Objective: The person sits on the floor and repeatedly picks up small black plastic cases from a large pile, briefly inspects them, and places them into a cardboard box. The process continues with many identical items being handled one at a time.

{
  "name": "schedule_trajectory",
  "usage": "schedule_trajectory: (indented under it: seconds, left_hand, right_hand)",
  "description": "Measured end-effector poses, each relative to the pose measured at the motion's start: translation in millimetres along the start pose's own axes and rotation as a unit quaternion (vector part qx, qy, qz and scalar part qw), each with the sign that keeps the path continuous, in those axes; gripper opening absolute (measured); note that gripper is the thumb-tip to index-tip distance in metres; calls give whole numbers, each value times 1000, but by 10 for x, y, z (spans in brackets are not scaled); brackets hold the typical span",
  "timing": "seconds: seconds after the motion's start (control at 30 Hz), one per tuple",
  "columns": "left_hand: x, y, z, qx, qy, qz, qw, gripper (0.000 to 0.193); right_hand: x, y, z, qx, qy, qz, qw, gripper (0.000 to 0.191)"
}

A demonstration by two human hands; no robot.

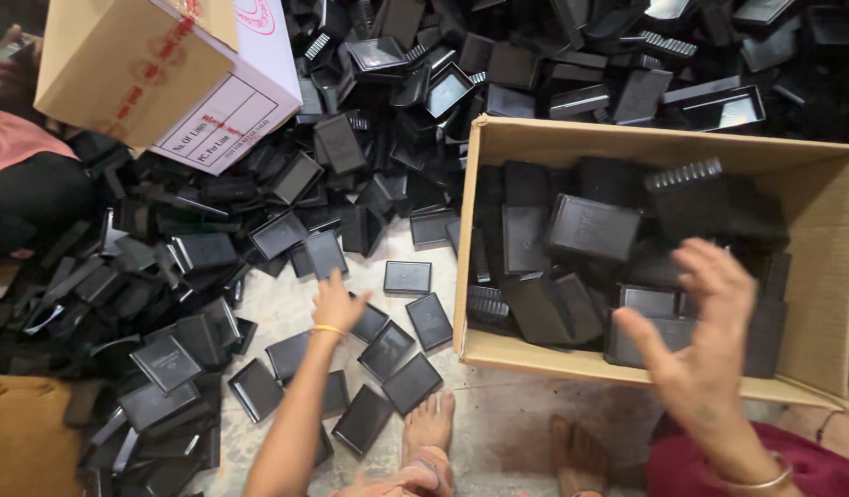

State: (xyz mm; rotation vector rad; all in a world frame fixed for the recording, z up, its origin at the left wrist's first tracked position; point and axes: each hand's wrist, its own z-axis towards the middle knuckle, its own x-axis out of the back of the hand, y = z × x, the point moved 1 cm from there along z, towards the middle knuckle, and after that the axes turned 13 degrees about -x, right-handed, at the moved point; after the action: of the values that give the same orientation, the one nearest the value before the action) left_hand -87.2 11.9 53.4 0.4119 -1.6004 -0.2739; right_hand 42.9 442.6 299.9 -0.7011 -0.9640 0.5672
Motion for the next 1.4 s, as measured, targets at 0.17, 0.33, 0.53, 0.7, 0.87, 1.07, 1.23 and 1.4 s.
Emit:
schedule_trajectory:
  seconds: [0.17, 0.33, 0.53, 0.7, 0.87, 1.07, 1.23, 1.4]
  left_hand:
    - [-627, -183, -142, -2, -36, 9, 999, 66]
    - [-227, 3, -17, -145, 150, -38, 977, 25]
    - [1258, 1439, -525, -492, 117, -350, 788, 28]
    - [1525, 2382, -1062, -656, -68, -283, 697, 52]
    - [788, 1462, -322, -407, 195, -176, 875, 46]
    - [-819, 332, -330, -170, -172, 95, 966, 76]
    - [-876, -51, -118, -208, -158, 106, 960, 57]
    - [229, 410, -56, -248, 286, -158, 912, 27]
  right_hand:
    - [-141, 85, -133, 10, -69, 1, 998, 53]
    - [-175, 134, -148, -54, -146, 131, 979, 39]
    - [-302, 143, -159, -73, -297, 295, 905, 59]
    - [-373, 33, -312, -176, -467, 333, 800, 93]
    - [-271, 122, -255, -255, -293, 430, 815, 84]
    - [-281, 186, -198, -279, -215, 489, 798, 62]
    - [-237, 214, -143, -310, -169, 470, 809, 56]
    - [-314, 204, -143, -359, -230, 533, 731, 52]
